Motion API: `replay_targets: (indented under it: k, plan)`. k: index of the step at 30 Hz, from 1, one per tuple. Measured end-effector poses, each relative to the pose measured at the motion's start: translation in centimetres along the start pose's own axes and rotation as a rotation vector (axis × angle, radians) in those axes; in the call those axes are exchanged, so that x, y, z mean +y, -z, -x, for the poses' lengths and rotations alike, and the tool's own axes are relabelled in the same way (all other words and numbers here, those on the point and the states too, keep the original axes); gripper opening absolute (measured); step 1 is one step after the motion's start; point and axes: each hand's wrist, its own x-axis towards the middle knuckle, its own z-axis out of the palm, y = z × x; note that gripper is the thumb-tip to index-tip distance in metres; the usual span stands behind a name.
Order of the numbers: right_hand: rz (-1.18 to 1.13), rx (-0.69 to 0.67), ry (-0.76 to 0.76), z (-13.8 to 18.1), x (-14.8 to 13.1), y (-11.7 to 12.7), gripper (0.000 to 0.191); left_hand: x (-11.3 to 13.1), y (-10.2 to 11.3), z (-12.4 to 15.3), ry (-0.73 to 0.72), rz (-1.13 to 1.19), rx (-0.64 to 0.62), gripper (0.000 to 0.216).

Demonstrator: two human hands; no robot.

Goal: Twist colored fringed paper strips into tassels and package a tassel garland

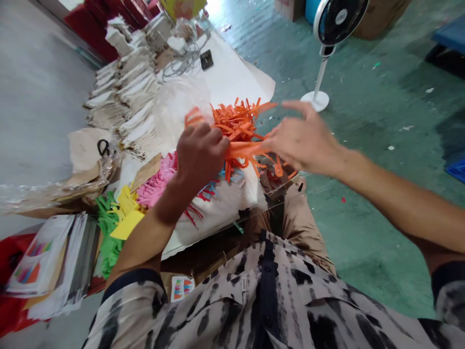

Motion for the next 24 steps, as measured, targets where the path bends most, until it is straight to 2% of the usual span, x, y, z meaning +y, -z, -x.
replay_targets:
  k: [2, 5, 7, 9, 13, 15, 17, 18, 20, 21, 24]
  plan:
    - [0.019, -0.09, -0.002, 2.3, -1.9, -3.0, 0.042, 1.3, -1.4, 4.3, -0.033, -0.138, -0.035, 0.029]
    - [-0.064, -0.158, 0.036, 5.7, -3.8, -7.8, 0.046, 2.9, -4.2, 10.1, -0.083, -0.2, -0.216, 0.039]
    - [-0.143, -0.144, 0.033, 7.3, -4.5, -10.1, 0.046, 3.4, -5.6, 12.5, -0.036, -0.149, -0.318, 0.038]
    - [-0.168, -0.125, 0.015, 8.3, -4.8, -11.2, 0.046, 3.5, -5.9, 13.8, 0.049, -0.093, -0.361, 0.047]
    - [-0.054, -0.138, -0.011, 8.5, -5.4, -10.8, 0.041, 3.6, -3.6, 14.6, 0.165, -0.023, -0.323, 0.062]
    - [-0.011, -0.136, -0.021, 8.2, -5.7, -10.1, 0.033, 4.3, -2.4, 14.8, 0.171, 0.044, -0.245, 0.057]
    - [0.011, -0.122, -0.021, 7.9, -6.1, -9.6, 0.027, 5.6, -2.4, 14.9, 0.135, 0.134, -0.127, 0.053]
    - [0.016, -0.116, -0.02, 7.8, -6.3, -9.5, 0.026, 6.3, -3.1, 14.9, 0.095, 0.184, -0.076, 0.056]
    - [0.008, -0.126, -0.027, 7.6, -6.7, -9.3, 0.025, 7.6, -5.4, 14.7, -0.01, 0.306, -0.064, 0.069]
    - [-0.009, -0.148, -0.033, 7.6, -6.9, -9.3, 0.026, 7.9, -6.9, 14.6, -0.01, 0.343, -0.059, 0.068]
    - [-0.095, -0.276, -0.05, 7.6, -7.1, -9.3, 0.028, 7.7, -10.4, 14.8, 0.035, 0.373, -0.072, 0.046]
